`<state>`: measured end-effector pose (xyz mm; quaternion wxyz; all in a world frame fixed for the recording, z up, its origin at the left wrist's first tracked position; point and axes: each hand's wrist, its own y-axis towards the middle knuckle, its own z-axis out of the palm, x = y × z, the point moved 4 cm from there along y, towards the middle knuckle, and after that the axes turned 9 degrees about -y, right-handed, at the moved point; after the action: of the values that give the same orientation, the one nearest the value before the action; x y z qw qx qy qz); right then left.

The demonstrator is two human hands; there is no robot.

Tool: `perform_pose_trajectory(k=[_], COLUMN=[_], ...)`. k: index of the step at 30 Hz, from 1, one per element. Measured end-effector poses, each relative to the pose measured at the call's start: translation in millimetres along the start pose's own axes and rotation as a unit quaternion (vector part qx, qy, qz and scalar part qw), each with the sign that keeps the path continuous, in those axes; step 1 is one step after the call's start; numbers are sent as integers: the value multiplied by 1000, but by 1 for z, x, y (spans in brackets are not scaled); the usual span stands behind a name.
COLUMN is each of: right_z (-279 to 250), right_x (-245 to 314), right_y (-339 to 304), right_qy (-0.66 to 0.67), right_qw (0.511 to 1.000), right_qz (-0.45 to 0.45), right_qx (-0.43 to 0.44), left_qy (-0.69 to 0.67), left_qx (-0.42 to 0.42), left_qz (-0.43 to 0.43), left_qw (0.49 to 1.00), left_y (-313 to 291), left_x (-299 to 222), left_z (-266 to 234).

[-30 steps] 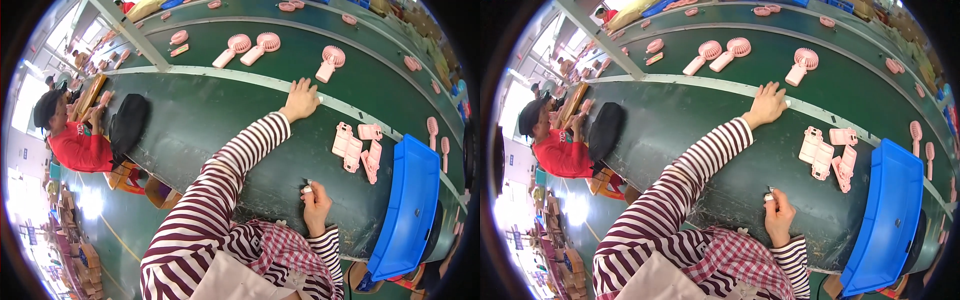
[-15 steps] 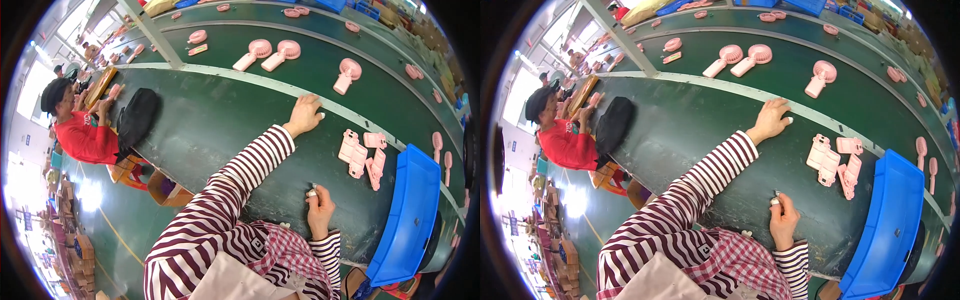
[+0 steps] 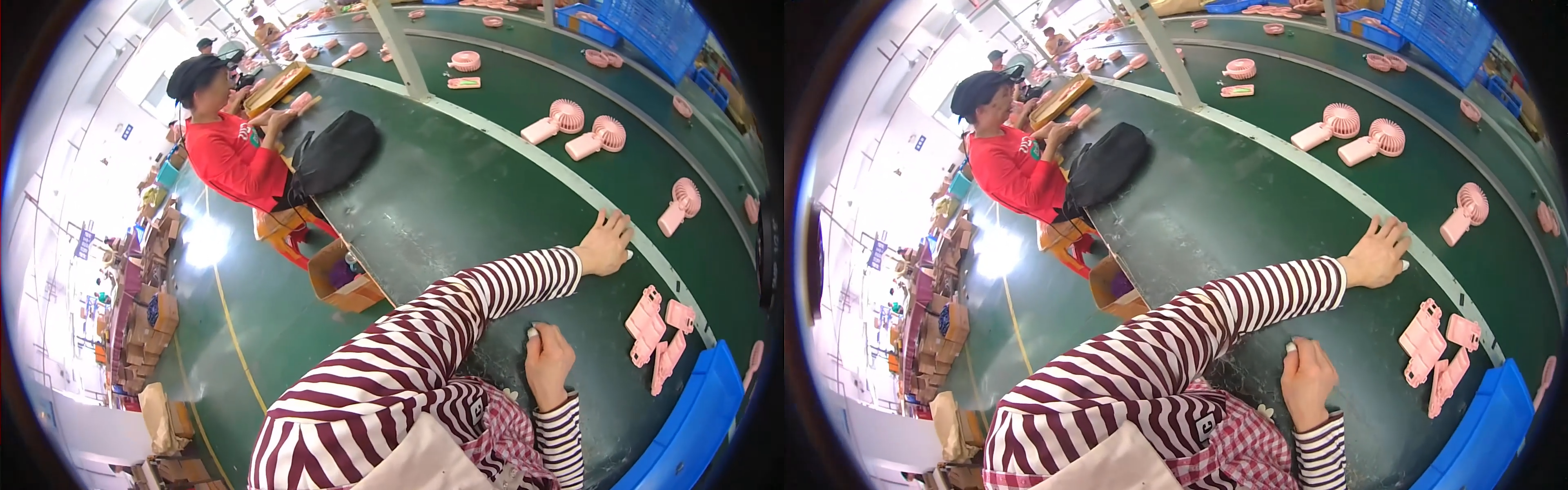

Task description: The person assembles portable electric fans by fitting internal wiring and components into the handle bases, snapping on plastic covers, and placing the assembled fans onto the conveyor belt.

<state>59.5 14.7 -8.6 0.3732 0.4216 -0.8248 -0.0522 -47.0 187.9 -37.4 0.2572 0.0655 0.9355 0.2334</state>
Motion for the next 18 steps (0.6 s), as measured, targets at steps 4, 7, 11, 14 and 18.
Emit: perform_pose_trajectory(k=[4, 7, 11, 14, 18], right_z=[7, 7, 6, 5, 3], right_x=[-3, -7, -10, -14, -14], right_y=[7, 2, 2, 4, 6], right_qy=[14, 20, 24, 54, 93], right_qw=[1000, 1000, 999, 998, 995], right_qz=[9, 7, -11, -3, 29], right_qx=[-16, -16, -19, -17, -6], left_qy=[6, 1, -3, -4, -8], left_qx=[17, 24, 23, 35, 53], left_qz=[0, -4, 3, -8, -18], left_qw=[1000, 1000, 1000, 999, 998], left_y=[1, 1, 2, 4, 5], left_x=[3, 1, 0, -1, -1], left_z=[2, 2, 1, 0, -2])
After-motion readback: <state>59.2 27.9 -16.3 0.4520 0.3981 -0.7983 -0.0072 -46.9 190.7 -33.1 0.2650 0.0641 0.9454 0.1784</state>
